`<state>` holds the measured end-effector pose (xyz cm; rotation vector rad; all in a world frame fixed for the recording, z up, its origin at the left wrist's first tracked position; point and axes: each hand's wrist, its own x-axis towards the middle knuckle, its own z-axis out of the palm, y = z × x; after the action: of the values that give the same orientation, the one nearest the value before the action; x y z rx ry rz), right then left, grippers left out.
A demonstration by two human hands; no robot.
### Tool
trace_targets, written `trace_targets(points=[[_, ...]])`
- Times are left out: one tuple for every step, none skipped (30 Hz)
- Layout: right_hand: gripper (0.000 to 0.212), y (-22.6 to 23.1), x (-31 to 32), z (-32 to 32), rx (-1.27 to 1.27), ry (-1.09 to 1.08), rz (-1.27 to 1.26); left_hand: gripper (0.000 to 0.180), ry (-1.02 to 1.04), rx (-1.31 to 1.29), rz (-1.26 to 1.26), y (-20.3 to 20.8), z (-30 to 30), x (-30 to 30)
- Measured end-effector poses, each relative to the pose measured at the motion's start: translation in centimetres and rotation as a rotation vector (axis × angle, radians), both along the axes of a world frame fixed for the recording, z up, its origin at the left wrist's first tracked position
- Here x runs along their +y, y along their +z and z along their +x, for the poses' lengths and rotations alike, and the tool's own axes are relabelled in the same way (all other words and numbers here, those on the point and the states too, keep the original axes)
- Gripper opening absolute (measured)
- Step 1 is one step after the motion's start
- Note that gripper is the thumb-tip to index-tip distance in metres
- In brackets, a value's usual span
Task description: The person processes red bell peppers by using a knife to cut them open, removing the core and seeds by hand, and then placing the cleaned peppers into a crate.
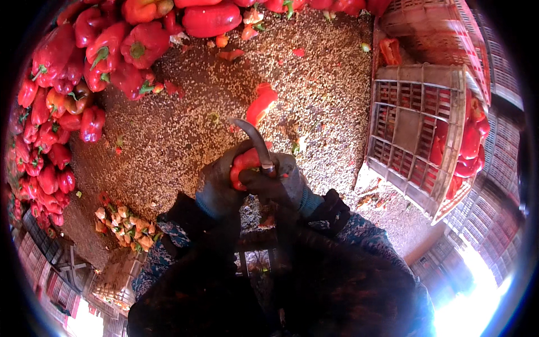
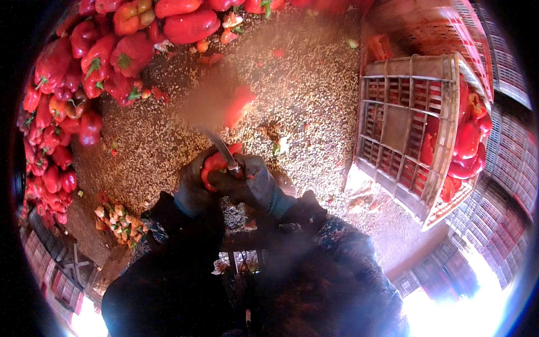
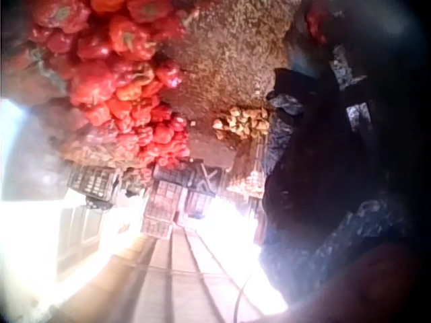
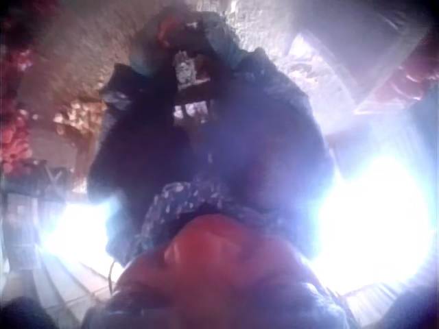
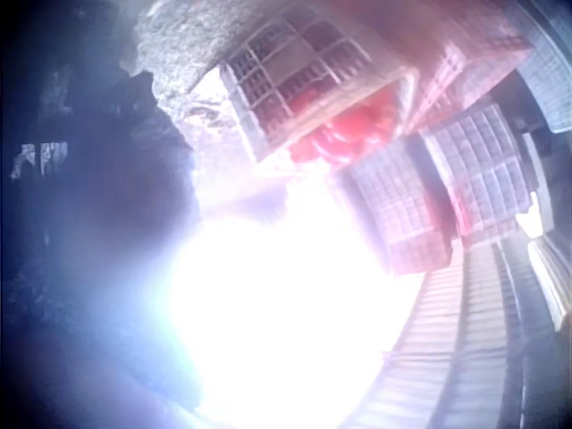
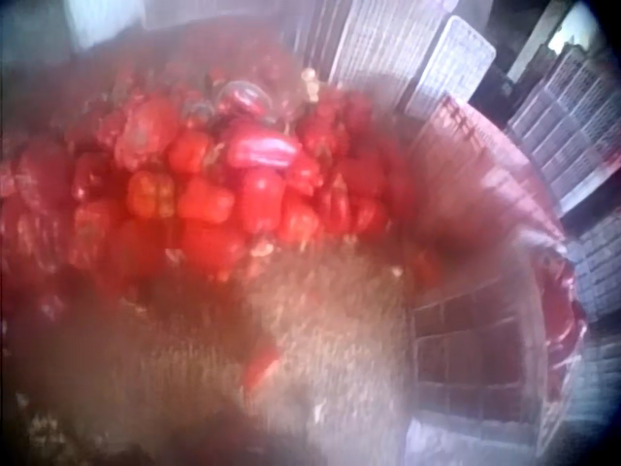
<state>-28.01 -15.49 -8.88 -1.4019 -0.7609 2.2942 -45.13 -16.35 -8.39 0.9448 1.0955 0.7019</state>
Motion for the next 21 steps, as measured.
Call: trace_targets(points=[[0.02,0.6,0.1,0.2,0.0,0.011,-0.047,0.053,-0.012,-0.058,-0.062,-0.3,-0.1,-0.1],[0.021,1.1,0.1,0.3,0.0,0.021,-0.093,0.053,-0.023,-0.111,-0.126,-0.5,-0.1,-0.3],[0.021,1.8,0.1,0.4,0.011,0.032,-0.089,0.053,-0.03,-0.077,-0.156,-2.3,-0.6,-1.5],[0.021,2.2,0.2,0.4,0.022,0.051,-0.084,0.055,-0.062,-0.045,-0.152,-3.0,-1.3,-1.9],[0.021,2.3,0.2,0.5,0.033,0.067,-0.078,0.056,-0.096,-0.018,-0.156,-3.6,-1.9,-2.6],[0.02,1.6,0.2,0.6,0.051,0.091,-0.047,0.058,-0.161,0.015,-0.118,-3.5,-2.6,-2.2],[0.019,0.5,-0.1,0.7,0.069,0.114,-0.014,0.058,-0.157,-0.039,-0.136,-3.6,-2.8,-2.0],[0.019,0.0,0.0,0.8,0.084,0.136,0.022,0.059,-0.15,-0.095,-0.155,-3.8,-3.1,-1.8],[0.02,-0.1,0.1,1.1,0.101,0.135,0.078,0.058,-0.072,-0.239,-0.229,-4.4,-3.0,-1.8],[0.02,0.0,0.2,1.5,0.118,0.131,0.135,0.058,0.004,-0.383,-0.302,-4.6,-3.0,-1.7],[0.021,-0.1,0.4,2.0,0.124,0.133,0.203,0.067,0.025,-0.374,-0.491,-4.8,-3.7,-1.6],[0.023,-0.9,0.4,2.9,0.159,0.007,0.07,0.068,0.046,-0.379,-0.473,-4.7,-4.0,-1.5],[0.026,-2.0,0.7,3.7,0.201,-0.124,-0.063,0.069,0.064,-0.377,-0.456,-4.7,-4.2,-1.1],[0.034,-2.6,0.8,4.5,0.084,-0.145,0.062,0.07,0.078,-0.375,-0.439,-4.6,-4.4,-0.8],[0.042,-2.1,1.7,4.7,-0.059,-0.144,0.184,0.072,0.131,-0.407,-0.492,-4.1,-4.8,-0.9],[0.05,-1.9,2.4,4.9,-0.213,-0.145,0.298,0.071,0.153,-0.425,-0.424,-4.6,-5.2,-0.7],[0.051,-2.8,3.2,6.2,-0.257,-0.153,0.255,0.071,0.174,-0.443,-0.357,-5.7,-5.7,-0.5],[0.053,-2.2,4.0,6.5,-0.419,-0.093,0.313,0.071,0.194,-0.459,-0.302,-6.1,-5.8,0.1],[0.055,-1.7,5.0,6.8,-0.586,-0.029,0.364,0.065,0.161,-0.27,-0.198,-5.1,-5.5,1.9],[0.055,-2.6,5.4,6.7,-0.577,-0.047,0.438,0.062,0.179,-0.315,-0.182,-7.0,-6.0,2.3],[0.055,-4.7,5.5,6.6,-0.565,-0.06,0.516,0.059,0.2,-0.359,-0.163,-10.5,-7.3,1.9]])
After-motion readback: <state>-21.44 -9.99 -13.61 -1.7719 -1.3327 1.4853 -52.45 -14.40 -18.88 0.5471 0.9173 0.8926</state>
